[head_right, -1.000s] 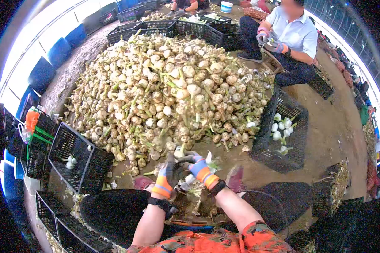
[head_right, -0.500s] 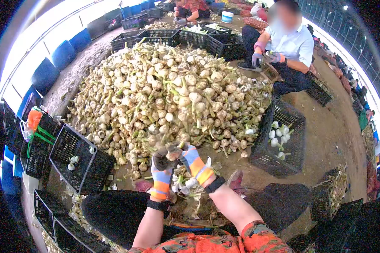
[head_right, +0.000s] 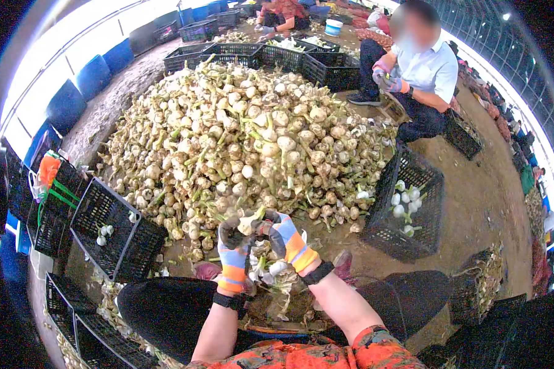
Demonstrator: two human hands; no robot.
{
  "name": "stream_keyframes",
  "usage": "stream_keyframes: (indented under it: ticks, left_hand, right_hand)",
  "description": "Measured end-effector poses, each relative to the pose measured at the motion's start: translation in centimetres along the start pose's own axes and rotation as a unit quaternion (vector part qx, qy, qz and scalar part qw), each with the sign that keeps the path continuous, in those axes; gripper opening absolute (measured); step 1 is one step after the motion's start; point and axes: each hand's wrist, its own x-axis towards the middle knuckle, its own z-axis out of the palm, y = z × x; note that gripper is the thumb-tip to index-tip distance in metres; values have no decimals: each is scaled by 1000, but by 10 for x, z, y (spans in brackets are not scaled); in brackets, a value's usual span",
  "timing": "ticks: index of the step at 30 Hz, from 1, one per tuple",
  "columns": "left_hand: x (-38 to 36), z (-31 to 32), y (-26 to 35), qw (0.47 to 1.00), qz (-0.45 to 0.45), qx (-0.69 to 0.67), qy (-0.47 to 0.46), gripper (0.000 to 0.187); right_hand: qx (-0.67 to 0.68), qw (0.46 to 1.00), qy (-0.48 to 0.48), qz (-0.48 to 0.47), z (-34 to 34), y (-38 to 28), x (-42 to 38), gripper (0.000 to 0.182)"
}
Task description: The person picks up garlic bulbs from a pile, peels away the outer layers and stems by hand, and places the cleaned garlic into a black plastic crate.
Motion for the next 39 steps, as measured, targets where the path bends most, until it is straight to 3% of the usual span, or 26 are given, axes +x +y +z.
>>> stream_keyframes:
  ticks: [3, 5, 7, 11, 13, 15, 17, 19, 21, 23, 24, 27, 28, 29, 31, 32, 33, 34, 35, 36, 37, 39]
  left_hand:
    - [1, -1, -5, 999, 17, 19, -22, 46]
    - [0, -1, -9, 997, 34, 55, -33, 47]
    - [2, 2, -5, 998, 32, 54, 1, 47]
    - [1, 6, 18, 999, -53, -4, -2, 40]
    - [-2, 8, 23, 999, -44, 13, -25, 37]
    - [-3, 22, 38, 984, -119, -128, 43, 34]
    - [0, 16, 40, 984, -127, -125, 1, 40]
    - [0, 13, 36, 964, -204, -172, -10, 42]
    - [2, 16, 31, 971, -198, -135, 9, 43]
    - [3, 16, 26, 992, -112, 51, -28, 41]
    - [1, 10, 29, 974, -225, -14, -33, 39]
    - [1, 15, 38, 976, -206, -50, -47, 37]
    - [1, 13, 35, 989, -127, -21, -72, 41]
    - [1, 11, 32, 989, -128, -20, -72, 41]
    - [2, 7, 28, 989, -79, 96, -80, 51]
    - [3, 14, 44, 982, -172, -5, -81, 54]
    - [4, 15, 44, 982, -170, -6, -81, 54]
    - [5, 14, 45, 986, -147, 13, -80, 57]
    - [5, 13, 45, 989, -124, 32, -78, 59]
    - [6, 6, 33, 987, -133, 29, -83, 63]
    - [6, 6, 32, 987, -136, 28, -83, 63]
    - [4, 10, 30, 990, -122, 18, -74, 64]
  right_hand:
    - [32, 999, 15, -17, 28, -41, -12, 34]
    - [66, 998, 19, 6, 20, -26, -3, 34]
    - [-7, 999, 24, -47, 19, -15, 1, 36]
    - [29, 1000, 7, 10, 18, -19, 0, 31]
    - [-22, 1000, 0, 14, 9, -24, -1, 29]
    - [-117, 993, -11, -10, -6, -19, 3, 28]
    - [-87, 996, -14, -15, -6, -23, 3, 26]
    - [-363, 909, 77, -188, -4, -27, 0, 23]
    - [-356, 915, 76, -175, -2, -30, -2, 26]
    - [-453, 865, 84, -197, 8, -38, -9, 26]
    - [-292, 948, 84, -99, 2, -32, -7, 27]
    - [-240, 968, 55, -43, 0, -42, -4, 28]
    - [-198, 974, 75, -77, 6, -41, -7, 24]
    - [-197, 974, 75, -77, 4, -38, -5, 24]
    - [-231, 956, 162, -81, -11, -26, 0, 22]
    - [-63, 979, 185, -65, -24, -28, 2, 19]
    - [-168, 959, 216, -79, -34, -28, 5, 23]
    - [-364, 907, 207, -43, -35, -35, 3, 26]
    - [-544, 817, 190, -6, -35, -40, 1, 30]
    - [-547, 823, 136, -69, -53, -16, 6, 34]
    - [-547, 823, 137, -67, -48, -18, 5, 34]
    - [-400, 909, 46, -106, -18, -43, -1, 33]
